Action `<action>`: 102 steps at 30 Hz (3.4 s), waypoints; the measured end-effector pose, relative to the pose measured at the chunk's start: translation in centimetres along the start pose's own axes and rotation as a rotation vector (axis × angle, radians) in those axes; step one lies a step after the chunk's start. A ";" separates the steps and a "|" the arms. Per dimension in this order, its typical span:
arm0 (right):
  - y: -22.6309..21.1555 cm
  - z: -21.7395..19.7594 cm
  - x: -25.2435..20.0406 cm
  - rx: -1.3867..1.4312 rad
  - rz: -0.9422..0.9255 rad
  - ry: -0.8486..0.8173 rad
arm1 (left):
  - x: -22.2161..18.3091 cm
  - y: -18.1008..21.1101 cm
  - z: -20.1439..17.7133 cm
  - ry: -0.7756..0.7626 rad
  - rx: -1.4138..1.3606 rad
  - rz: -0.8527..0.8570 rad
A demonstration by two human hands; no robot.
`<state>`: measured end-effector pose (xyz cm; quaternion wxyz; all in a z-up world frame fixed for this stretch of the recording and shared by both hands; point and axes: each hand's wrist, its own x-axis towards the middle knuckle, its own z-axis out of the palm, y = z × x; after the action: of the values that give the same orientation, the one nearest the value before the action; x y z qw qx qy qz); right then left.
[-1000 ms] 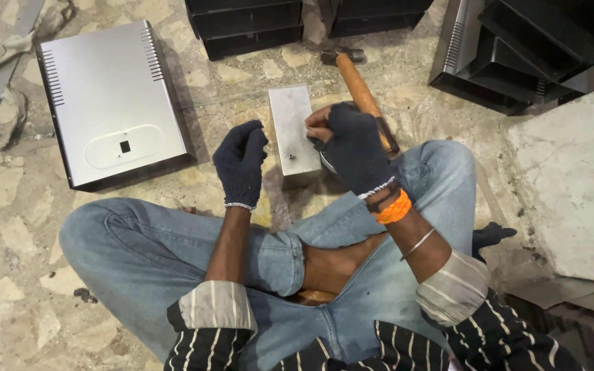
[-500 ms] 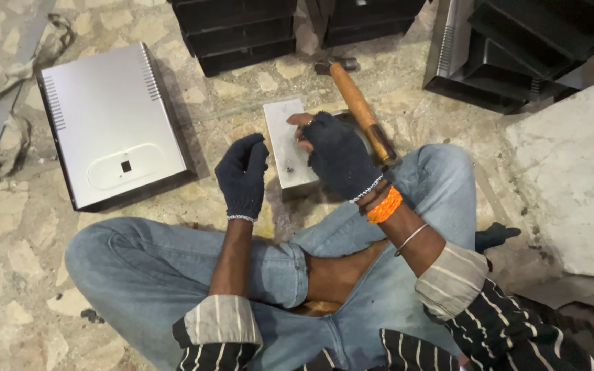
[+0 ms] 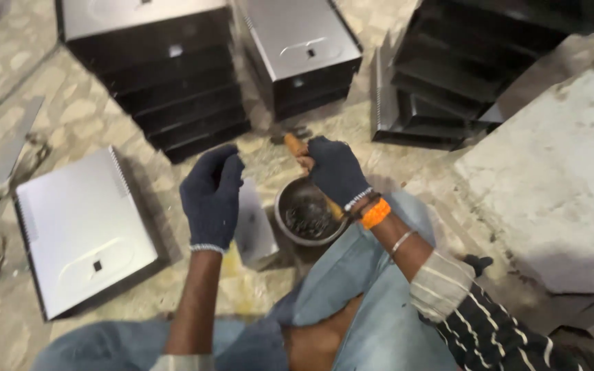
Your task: The person assembles metal box enclosures by hammering parts together and inserting rivets.
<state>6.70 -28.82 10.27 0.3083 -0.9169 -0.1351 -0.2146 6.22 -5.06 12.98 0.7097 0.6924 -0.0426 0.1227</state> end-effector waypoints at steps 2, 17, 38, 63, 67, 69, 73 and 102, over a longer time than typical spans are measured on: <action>3.3 0.4 2.1 -0.080 0.002 0.020 | 3.4 0.1 2.2 -0.109 0.031 0.046; 17.9 6.2 14.7 -0.826 -0.176 0.101 | 19.1 -20.7 20.7 -0.252 -0.877 -0.836; 14.0 -8.2 -0.1 0.978 0.806 0.001 | 0.2 -1.7 20.3 0.137 -0.935 -0.418; -12.2 -4.8 -9.0 0.927 0.465 0.108 | -7.0 -1.6 -10.6 0.031 -0.475 -0.365; -11.7 -3.3 -9.7 1.005 0.582 0.142 | -6.2 -2.2 -11.2 0.060 -0.510 -0.528; -11.1 -2.5 -10.0 0.965 0.590 0.170 | -6.5 -2.2 -11.0 0.052 -0.305 -0.644; -8.9 -0.8 -10.4 0.983 0.671 0.119 | -7.2 -4.2 -10.5 0.065 -0.302 -0.659; -7.2 2.0 -10.4 0.680 0.432 0.026 | -6.7 -9.8 -10.3 0.039 -0.420 -0.406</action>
<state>-4.46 -23.23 7.47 0.6340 -0.7670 0.0014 -0.0992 0.92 4.28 1.56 0.8481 0.5224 0.0862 -0.0200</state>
